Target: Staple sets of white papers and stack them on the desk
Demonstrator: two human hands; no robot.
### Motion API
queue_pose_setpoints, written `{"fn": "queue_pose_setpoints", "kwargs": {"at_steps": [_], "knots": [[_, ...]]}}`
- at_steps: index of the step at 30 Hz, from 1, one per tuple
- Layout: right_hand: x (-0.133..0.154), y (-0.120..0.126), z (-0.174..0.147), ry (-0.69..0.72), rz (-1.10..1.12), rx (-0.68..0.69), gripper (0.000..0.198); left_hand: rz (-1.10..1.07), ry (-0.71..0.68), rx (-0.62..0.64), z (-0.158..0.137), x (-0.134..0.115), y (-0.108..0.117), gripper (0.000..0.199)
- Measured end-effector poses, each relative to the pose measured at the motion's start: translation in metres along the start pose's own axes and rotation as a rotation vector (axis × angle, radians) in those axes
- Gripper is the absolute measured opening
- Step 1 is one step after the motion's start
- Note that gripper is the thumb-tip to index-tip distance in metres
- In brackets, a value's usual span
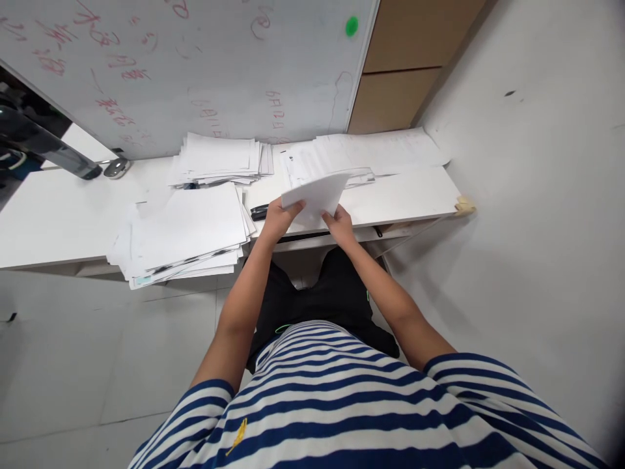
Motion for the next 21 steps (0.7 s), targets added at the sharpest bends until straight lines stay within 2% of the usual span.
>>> {"fn": "queue_pose_setpoints", "kwargs": {"at_steps": [4,8,10,13,15,17,21], "knots": [[-0.005,0.004,-0.001,0.064,-0.129,-0.037,0.042,0.007,0.004,-0.013,0.0,0.011,-0.001,0.035],[-0.011,0.005,-0.001,0.018,-0.201,0.003,0.038,-0.014,0.042,-0.06,-0.001,0.02,0.003,0.036],[-0.012,0.007,-0.006,0.003,-0.145,-0.017,0.044,-0.055,0.071,-0.094,-0.001,0.023,0.004,0.037],[-0.012,0.013,-0.023,-0.032,0.089,-0.149,0.064,-0.259,0.146,-0.183,-0.008,0.023,0.002,0.039],[-0.013,0.012,-0.042,-0.097,0.287,-0.226,0.07,-0.459,0.24,-0.238,-0.018,0.024,-0.008,0.041],[-0.015,0.006,-0.065,-0.179,0.419,-0.231,0.064,-0.629,0.355,-0.262,-0.032,0.027,-0.026,0.041],[-0.023,0.006,-0.101,-0.201,0.356,-0.266,0.042,-0.793,0.518,-0.196,-0.059,0.039,-0.066,0.038]]}}
Point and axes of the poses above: each hand's wrist, its own z-axis towards the middle knuckle, its own y-axis out of the back of the hand, x = y × z, the point moved 6 cm from there along z, towards the middle knuckle, and after that the axes turned 11 degrees about z, right-handed, at the moved point
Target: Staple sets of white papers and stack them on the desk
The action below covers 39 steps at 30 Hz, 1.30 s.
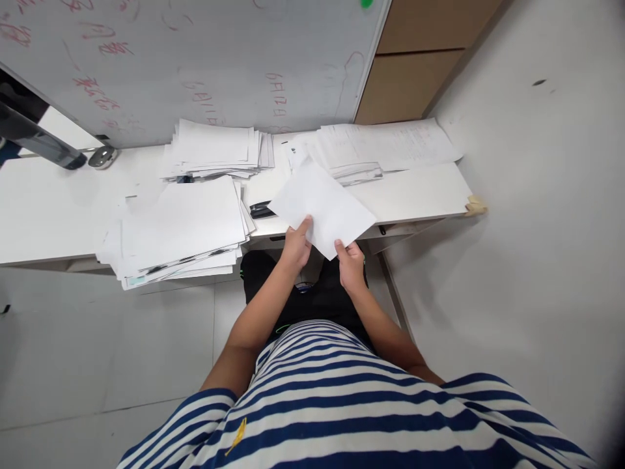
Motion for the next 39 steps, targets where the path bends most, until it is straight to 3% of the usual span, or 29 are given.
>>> {"fn": "queue_pose_setpoints", "kwargs": {"at_steps": [2,4,7,9,11,13,16,19,25,34,39], "knots": [[-0.005,0.02,-0.004,0.034,-0.054,-0.084,0.039,0.058,0.004,-0.002,0.0,0.011,0.003,0.04],[-0.01,0.043,-0.003,0.021,-0.078,-0.16,0.039,0.209,-0.077,-0.066,0.005,0.006,0.015,0.044],[-0.008,0.074,0.0,-0.036,-0.091,-0.226,0.037,0.577,-0.35,-0.199,0.016,-0.033,0.035,0.051],[-0.001,0.086,-0.001,-0.066,-0.076,-0.242,0.035,0.943,-0.55,-0.158,0.026,-0.062,0.038,0.051],[0.008,0.09,-0.004,-0.082,-0.036,-0.239,0.033,1.349,-0.66,-0.139,0.039,-0.08,0.042,0.055],[0.014,0.088,-0.006,-0.087,0.007,-0.222,0.033,1.629,-0.648,-0.178,0.053,-0.088,0.052,0.06],[0.016,0.084,-0.006,-0.1,0.036,-0.212,0.036,1.837,-0.61,-0.172,0.067,-0.086,0.063,0.051],[0.012,0.083,-0.005,-0.111,0.027,-0.227,0.035,1.883,-0.65,-0.116,0.07,-0.082,0.066,0.037],[0.016,0.081,0.001,-0.116,0.01,-0.197,0.033,1.815,-0.714,0.048,0.064,-0.081,0.066,0.03],[0.008,0.066,0.005,-0.24,-0.082,-0.024,0.035,1.718,-0.76,0.164,0.049,-0.074,0.059,0.028],[0.003,0.054,0.011,-0.261,-0.121,0.056,0.035,1.728,-0.713,0.227,0.046,-0.073,0.056,0.029]]}}
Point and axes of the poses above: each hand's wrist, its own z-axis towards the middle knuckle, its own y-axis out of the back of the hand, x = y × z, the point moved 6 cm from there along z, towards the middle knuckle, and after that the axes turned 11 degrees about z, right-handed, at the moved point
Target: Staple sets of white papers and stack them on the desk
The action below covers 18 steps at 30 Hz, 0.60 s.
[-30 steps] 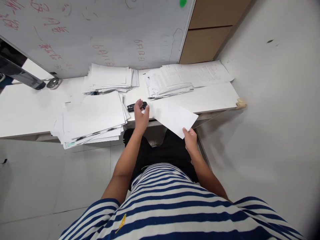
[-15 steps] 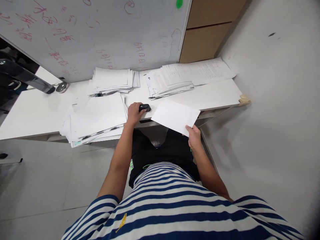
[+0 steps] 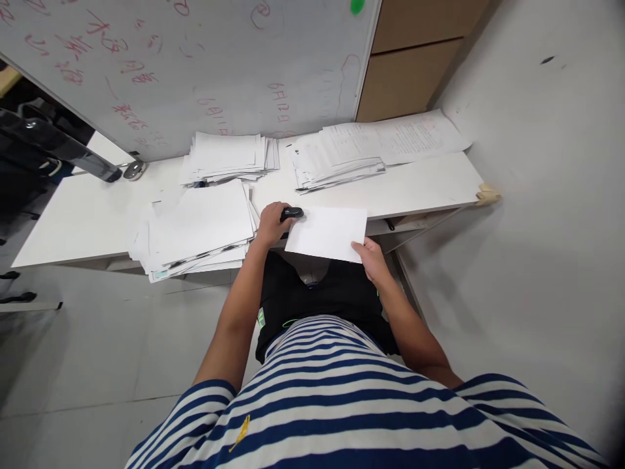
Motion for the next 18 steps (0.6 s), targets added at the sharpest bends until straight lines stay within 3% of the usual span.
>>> {"fn": "queue_pose_setpoints", "kwargs": {"at_steps": [6,9,12,18], "knots": [[0.008,-0.003,0.01,0.084,-0.003,0.011,0.035,-0.032,0.103,0.085,-0.003,-0.007,0.007,0.045],[0.007,0.0,0.011,0.099,-0.037,-0.004,0.033,-0.03,0.135,0.098,-0.003,-0.013,0.007,0.04],[0.005,0.003,0.01,0.106,-0.053,-0.022,0.032,-0.021,0.193,0.079,0.001,-0.017,0.007,0.034],[0.008,0.004,0.006,0.165,-0.072,-0.048,0.03,-0.024,0.397,-0.087,0.03,-0.016,0.015,0.053]]}}
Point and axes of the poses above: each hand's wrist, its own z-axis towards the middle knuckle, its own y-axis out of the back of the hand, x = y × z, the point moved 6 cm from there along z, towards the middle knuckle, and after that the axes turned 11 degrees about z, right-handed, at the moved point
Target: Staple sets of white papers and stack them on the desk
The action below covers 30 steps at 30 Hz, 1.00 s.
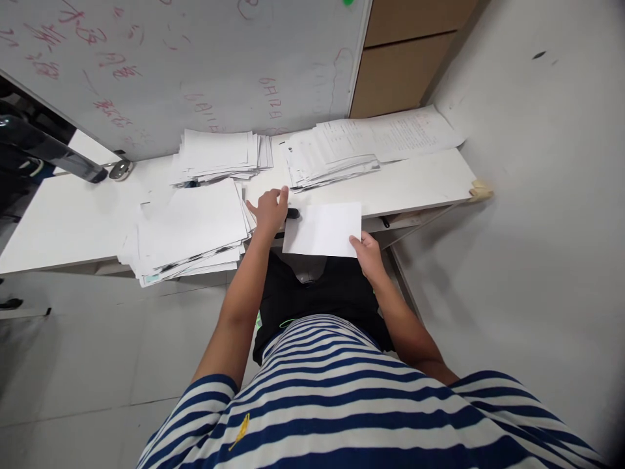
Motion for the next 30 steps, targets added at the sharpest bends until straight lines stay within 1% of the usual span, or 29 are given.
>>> {"fn": "queue_pose_setpoints", "kwargs": {"at_steps": [3,6,9,13,17,20,24,27,30], "knots": [[0.0,-0.001,-0.003,0.024,0.001,-0.009,0.032,0.031,-0.038,-0.061,0.016,-0.012,-0.004,0.047],[-0.001,-0.002,-0.007,0.039,-0.012,-0.028,0.033,0.08,-0.063,-0.029,0.024,-0.018,-0.017,0.042],[-0.001,-0.003,-0.011,0.045,-0.028,-0.043,0.032,0.132,-0.068,-0.006,0.025,-0.018,-0.028,0.038],[0.0,-0.005,-0.017,0.049,-0.047,-0.056,0.028,0.162,-0.057,-0.025,0.024,-0.016,-0.033,0.037],[-0.004,-0.005,-0.023,0.051,-0.083,-0.086,0.026,0.143,-0.078,-0.037,0.024,-0.018,-0.038,0.039],[-0.01,-0.009,-0.026,0.029,-0.085,-0.081,0.029,0.15,-0.074,-0.048,0.024,-0.018,-0.04,0.036],[-0.013,-0.013,-0.028,0.029,-0.15,-0.064,0.031,0.166,-0.055,-0.048,0.024,-0.017,-0.037,0.032],[-0.015,-0.007,-0.024,0.039,-0.2,-0.085,0.03,0.119,-0.034,-0.035,0.026,-0.014,-0.034,0.033],[-0.023,0.003,-0.018,-0.031,-0.205,-0.091,0.032,0.042,0.017,0.034,0.03,-0.008,-0.031,0.037]]}}
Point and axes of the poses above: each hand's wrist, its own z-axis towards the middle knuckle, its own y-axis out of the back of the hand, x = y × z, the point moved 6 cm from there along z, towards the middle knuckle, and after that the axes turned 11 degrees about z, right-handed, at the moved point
